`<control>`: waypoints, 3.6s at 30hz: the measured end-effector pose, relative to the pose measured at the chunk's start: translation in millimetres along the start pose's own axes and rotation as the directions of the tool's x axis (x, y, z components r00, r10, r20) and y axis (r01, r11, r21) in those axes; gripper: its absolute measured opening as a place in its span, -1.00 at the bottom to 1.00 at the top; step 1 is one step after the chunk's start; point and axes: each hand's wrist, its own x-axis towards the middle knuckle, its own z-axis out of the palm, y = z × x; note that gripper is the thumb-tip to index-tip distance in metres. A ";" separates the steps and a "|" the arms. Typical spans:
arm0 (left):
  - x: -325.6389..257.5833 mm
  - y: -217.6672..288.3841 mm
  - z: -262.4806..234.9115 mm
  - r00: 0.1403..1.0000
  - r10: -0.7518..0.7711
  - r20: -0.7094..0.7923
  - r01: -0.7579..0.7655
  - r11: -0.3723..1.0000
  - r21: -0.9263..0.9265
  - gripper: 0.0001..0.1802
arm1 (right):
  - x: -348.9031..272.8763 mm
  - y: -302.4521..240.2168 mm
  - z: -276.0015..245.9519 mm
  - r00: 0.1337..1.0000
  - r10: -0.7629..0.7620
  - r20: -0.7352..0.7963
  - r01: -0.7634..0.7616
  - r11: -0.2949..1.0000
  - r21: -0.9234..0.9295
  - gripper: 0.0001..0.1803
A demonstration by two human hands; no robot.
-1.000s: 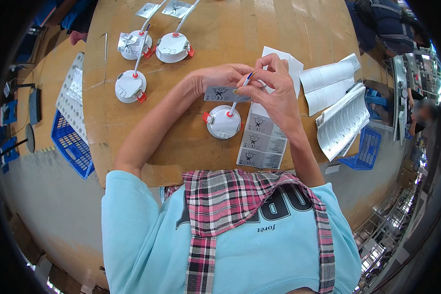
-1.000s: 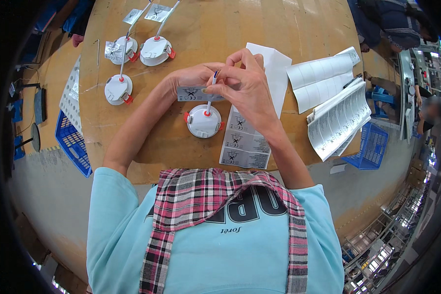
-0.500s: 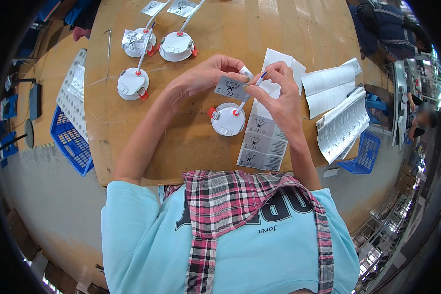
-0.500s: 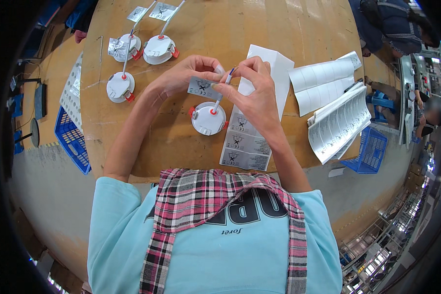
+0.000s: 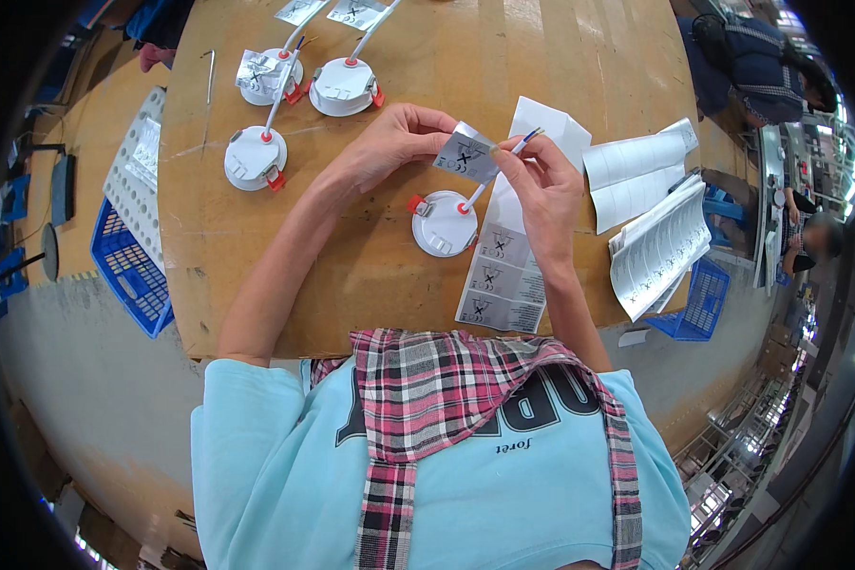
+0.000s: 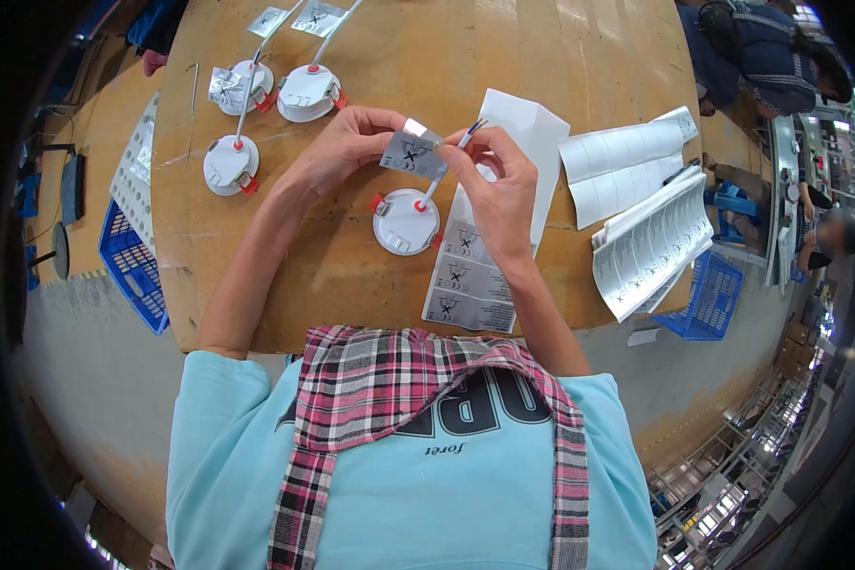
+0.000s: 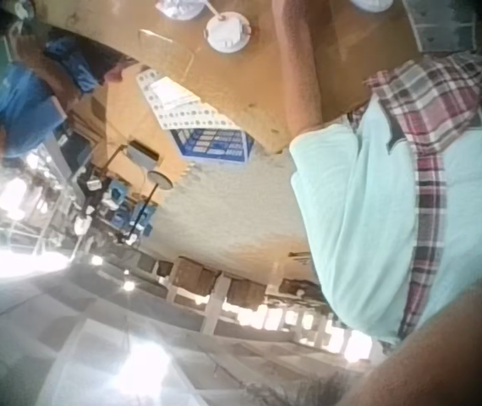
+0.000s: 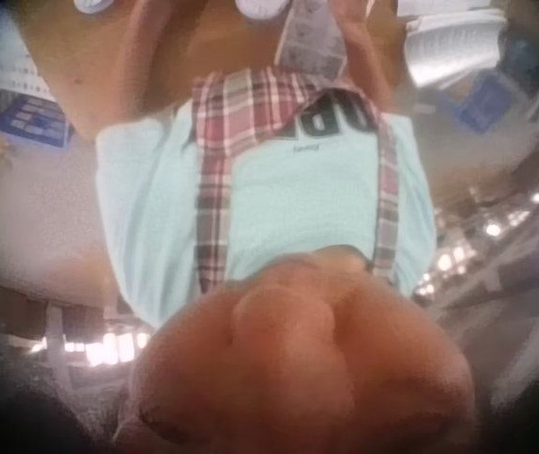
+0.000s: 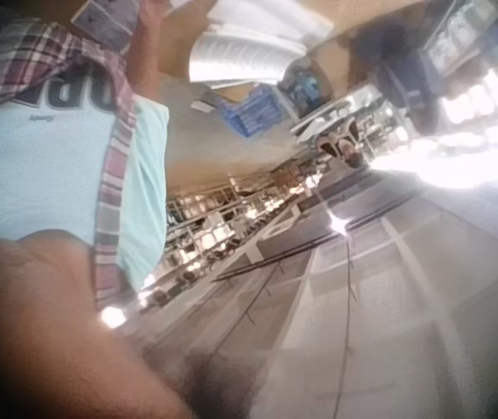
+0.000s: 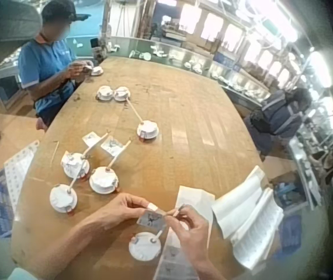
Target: Applying technical specification stickers to circular LED lighting fixtures.
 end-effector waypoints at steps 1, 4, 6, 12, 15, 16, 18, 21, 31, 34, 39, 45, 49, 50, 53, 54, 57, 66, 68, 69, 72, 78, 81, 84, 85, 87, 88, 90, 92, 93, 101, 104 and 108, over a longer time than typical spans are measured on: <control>0.3 -0.7 -1.3 1.000 -0.005 -0.012 0.005 1.000 0.012 -0.75 | -0.2 -0.5 1.0 0.999 0.033 -0.023 -0.032 0.999 0.019 -0.90; -0.4 -0.7 -0.3 0.999 0.033 -0.044 -0.031 0.999 0.025 -0.77 | 0.1 -1.4 2.8 0.997 0.052 -0.054 -0.052 0.999 0.012 -0.89; -1.4 1.9 3.4 0.997 0.038 -0.063 -0.036 0.999 0.033 -0.77 | 0.4 0.1 3.2 0.996 0.061 -0.065 -0.059 0.998 0.021 -0.89; -3.7 4.3 8.7 0.993 0.034 -0.111 -0.029 0.999 0.042 -0.78 | 0.3 1.1 3.5 0.992 0.093 -0.085 -0.089 0.995 0.052 -0.89; -4.0 3.9 9.0 0.991 0.040 -0.124 -0.036 0.999 0.040 -0.78 | 0.1 1.1 4.1 0.992 0.092 -0.089 -0.089 0.995 0.045 -0.88; -4.1 3.6 8.7 0.992 0.044 -0.122 -0.040 0.999 0.037 -0.78 | 0.3 1.3 4.4 0.992 0.088 -0.088 -0.085 0.996 0.040 -0.88; -4.3 4.1 9.9 0.990 0.040 -0.134 -0.036 0.999 0.034 -0.77 | 1.2 0.6 4.7 0.992 0.087 -0.086 -0.085 0.996 0.035 -0.88; -4.1 6.5 9.7 0.990 0.033 -0.139 -0.028 0.999 0.042 -0.76 | 2.7 -0.4 3.2 0.994 0.085 -0.073 -0.085 0.996 0.007 -0.88; -3.0 9.1 8.2 0.988 0.027 -0.152 -0.016 0.997 0.078 -0.75 | 7.3 -3.3 0.5 0.998 0.055 -0.031 -0.057 0.994 -0.091 -0.91; -5.7 14.8 13.7 0.988 0.064 -0.138 -0.053 0.995 0.083 -0.74 | 6.3 -5.0 1.4 0.996 0.075 -0.053 -0.078 0.996 -0.053 -0.91; -7.3 16.6 14.6 0.987 0.067 -0.147 -0.052 0.993 0.102 -0.74 | 6.4 -4.7 1.7 0.997 0.067 -0.050 -0.070 0.996 -0.054 -0.92; -5.7 17.5 13.8 0.986 0.062 -0.153 -0.049 0.995 0.090 -0.71 | 9.8 -5.6 -1.3 0.999 0.047 0.006 -0.046 0.998 -0.053 -0.93; -6.0 17.6 10.8 0.990 0.069 -0.125 -0.057 0.994 0.096 -0.70 | 11.9 -3.1 -4.3 0.997 0.048 0.054 -0.048 0.999 -0.007 -0.93; -6.8 18.8 11.9 0.989 0.072 -0.128 -0.061 0.994 0.089 -0.70 | 12.1 -3.6 -5.2 0.997 0.049 0.060 -0.049 0.999 -0.013 -0.93; -9.5 23.0 15.9 0.989 0.088 -0.122 -0.075 0.991 0.107 -0.69 | 13.1 -2.9 -7.9 0.995 0.072 0.062 -0.072 0.997 -0.003 -0.94; -10.8 23.7 18.2 0.987 0.099 -0.126 -0.084 0.989 0.118 -0.69 | 12.8 0.4 -10.0 0.993 0.092 0.072 -0.093 0.996 0.009 -0.90; -9.8 24.4 22.5 0.979 0.138 -0.152 -0.114 0.981 0.157 -0.69 | 12.2 1.2 -6.8 0.999 0.045 -0.007 -0.044 0.998 0.042 -0.81; -22.1 31.4 49.7 0.900 0.291 -0.323 -0.103 0.865 0.492 -0.73 | -6.9 -31.3 0.8 0.962 -0.273 0.011 0.242 0.830 -0.503 -0.84; -24.5 31.1 56.8 0.893 0.329 -0.306 -0.126 0.837 0.532 -0.74 | -5.8 -35.9 9.7 0.974 -0.226 0.025 0.203 0.817 -0.540 -0.83; -24.6 26.7 59.1 0.883 0.363 -0.297 -0.152 0.820 0.552 -0.75 | -5.1 -37.4 13.6 0.984 -0.173 0.046 0.168 0.803 -0.571 -0.82; -22.8 29.0 62.9 0.878 0.392 -0.275 -0.180 0.802 0.569 -0.76 | -1.0 -30.4 12.7 0.990 -0.142 0.007 0.122 0.824 -0.554 -0.81; -20.8 32.4 45.9 0.927 0.251 -0.277 -0.095 0.875 0.474 -0.78 | -6.4 -25.2 0.4 0.992 -0.128 -0.006 0.116 0.915 -0.387 -0.84; -13.7 25.4 35.8 0.933 0.241 -0.269 -0.115 0.905 0.410 -0.78 | -11.6 -20.0 -5.2 0.986 -0.164 -0.034 0.140 0.917 -0.372 -0.83; -8.9 22.2 31.6 0.926 0.233 -0.298 -0.101 0.912 0.398 -0.79 | -15.7 -13.9 -7.8 0.982 -0.177 -0.065 0.143 0.925 -0.351 -0.82; -7.9 21.2 31.3 0.921 0.234 -0.313 -0.094 0.910 0.404 -0.78 | -17.6 -12.6 -8.5 0.981 -0.179 -0.080 0.143 0.932 -0.333 -0.81; -1.5 10.2 24.7 0.912 0.238 -0.335 -0.092 0.913 0.398 -0.78 | -22.2 -9.3 -7.9 0.979 -0.174 -0.103 0.137 0.946 -0.295 -0.81; 0.3 8.6 23.8 0.901 0.244 -0.360 -0.093 0.916 0.389 -0.78 | -24.0 -7.5 -7.8 0.978 -0.171 -0.123 0.135 0.957 -0.258 -0.81; 0.8 6.8 24.5 0.907 0.228 -0.353 -0.065 0.906 0.418 -0.78 | -28.2 -5.9 -8.8 0.977 -0.179 -0.113 0.146 0.956 -0.256 -0.81; 1.5 5.8 23.7 0.914 0.213 -0.345 -0.040 0.894 0.447 -0.78 | -29.4 -7.0 -9.6 0.977 -0.189 -0.104 0.158 0.954 -0.254 -0.80; 2.9 2.9 21.0 0.933 0.200 -0.300 -0.054 0.900 0.433 -0.78 | -28.6 -9.6 -11.1 0.985 -0.173 -0.026 0.161 0.956 -0.246 -0.80; -1.7 9.1 14.4 0.958 0.172 -0.232 -0.083 0.934 0.349 -0.73 | -11.4 -3.4 -32.3 0.998 -0.054 0.019 0.052 0.994 0.094 -0.87; -0.4 6.3 13.0 0.953 0.206 -0.222 -0.132 0.943 0.306 -0.72 | 13.9 -0.7 -29.8 0.982 0.104 0.158 -0.116 0.991 0.064 -0.68; -1.7 8.7 12.5 0.960 0.174 -0.218 -0.099 0.943 0.318 -0.72 | 33.7 16.3 -22.1 0.951 0.209 0.230 -0.240 0.963 0.120 -0.66</control>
